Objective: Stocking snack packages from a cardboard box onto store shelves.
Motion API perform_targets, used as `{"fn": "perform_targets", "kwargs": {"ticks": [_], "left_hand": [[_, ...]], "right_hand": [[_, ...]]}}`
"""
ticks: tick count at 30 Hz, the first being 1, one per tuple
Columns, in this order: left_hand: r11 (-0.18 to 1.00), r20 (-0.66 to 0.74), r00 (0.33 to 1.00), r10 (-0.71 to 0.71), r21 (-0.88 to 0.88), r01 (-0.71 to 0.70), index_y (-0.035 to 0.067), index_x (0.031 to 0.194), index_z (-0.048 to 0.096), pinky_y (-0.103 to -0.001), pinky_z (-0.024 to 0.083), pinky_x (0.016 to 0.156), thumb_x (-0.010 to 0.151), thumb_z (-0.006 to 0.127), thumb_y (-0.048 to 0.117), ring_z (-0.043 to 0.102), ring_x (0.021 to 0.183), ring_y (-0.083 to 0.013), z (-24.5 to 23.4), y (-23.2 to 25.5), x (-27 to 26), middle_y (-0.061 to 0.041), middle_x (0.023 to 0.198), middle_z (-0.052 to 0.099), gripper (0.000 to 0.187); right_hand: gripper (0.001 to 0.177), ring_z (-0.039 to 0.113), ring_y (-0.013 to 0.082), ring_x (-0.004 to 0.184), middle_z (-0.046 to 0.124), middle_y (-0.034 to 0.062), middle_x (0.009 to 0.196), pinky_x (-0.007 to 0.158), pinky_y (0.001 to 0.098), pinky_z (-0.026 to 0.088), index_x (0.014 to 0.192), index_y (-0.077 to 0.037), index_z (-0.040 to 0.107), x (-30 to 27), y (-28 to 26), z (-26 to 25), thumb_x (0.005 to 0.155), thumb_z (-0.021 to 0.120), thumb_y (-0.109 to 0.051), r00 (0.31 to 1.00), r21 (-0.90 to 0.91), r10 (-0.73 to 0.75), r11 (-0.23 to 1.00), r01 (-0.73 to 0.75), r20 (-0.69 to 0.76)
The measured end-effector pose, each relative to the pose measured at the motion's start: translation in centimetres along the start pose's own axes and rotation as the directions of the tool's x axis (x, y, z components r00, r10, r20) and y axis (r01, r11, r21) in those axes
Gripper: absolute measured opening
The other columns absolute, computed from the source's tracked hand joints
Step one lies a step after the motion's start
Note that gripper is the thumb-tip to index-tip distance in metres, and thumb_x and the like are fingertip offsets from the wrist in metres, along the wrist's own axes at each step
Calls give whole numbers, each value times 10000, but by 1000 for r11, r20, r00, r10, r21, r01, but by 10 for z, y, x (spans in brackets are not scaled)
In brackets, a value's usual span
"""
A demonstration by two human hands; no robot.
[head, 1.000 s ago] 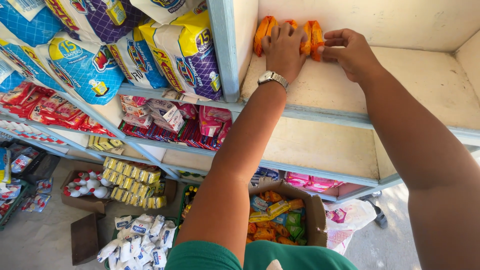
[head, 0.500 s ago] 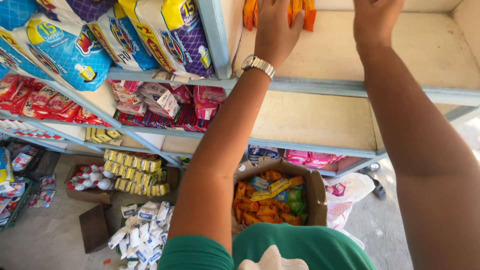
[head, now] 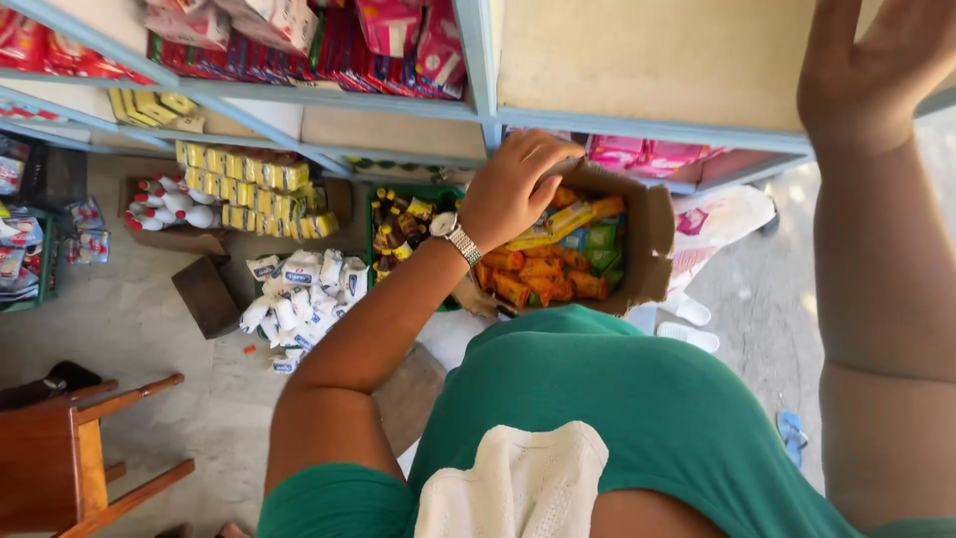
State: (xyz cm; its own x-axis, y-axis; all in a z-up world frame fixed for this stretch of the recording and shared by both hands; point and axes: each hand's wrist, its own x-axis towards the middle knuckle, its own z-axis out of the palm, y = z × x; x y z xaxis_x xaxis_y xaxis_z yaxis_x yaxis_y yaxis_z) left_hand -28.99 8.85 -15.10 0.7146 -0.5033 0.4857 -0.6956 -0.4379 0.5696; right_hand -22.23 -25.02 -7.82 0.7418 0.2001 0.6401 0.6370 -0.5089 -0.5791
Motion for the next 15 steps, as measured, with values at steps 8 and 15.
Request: {"fn": "perform_targets", "kwargs": {"ticks": [8,15], "left_hand": [[887,11,894,-449,-112,447,112,1194,661,-420,524,967,825,742,11,625,1070,-310,107,-74,-133,-96,1105,643,390],[676,123,700,-703,-187,712,97,1150,703,-399,557,931,824,779,55,663,1015,-271,167,-97,-203,-99,1092,661,338]], "right_hand": [[238,623,288,1210,619,172,1301,950,350,562,1211,-36,674,-113,9,85,1004,661,80,981,-73,182,982,-177,72],[235,702,194,972,600,145,1274,787,320,617,1154,-83,717,-266,51,161,924,686,-53,769,48,529,813,-581,358]]}}
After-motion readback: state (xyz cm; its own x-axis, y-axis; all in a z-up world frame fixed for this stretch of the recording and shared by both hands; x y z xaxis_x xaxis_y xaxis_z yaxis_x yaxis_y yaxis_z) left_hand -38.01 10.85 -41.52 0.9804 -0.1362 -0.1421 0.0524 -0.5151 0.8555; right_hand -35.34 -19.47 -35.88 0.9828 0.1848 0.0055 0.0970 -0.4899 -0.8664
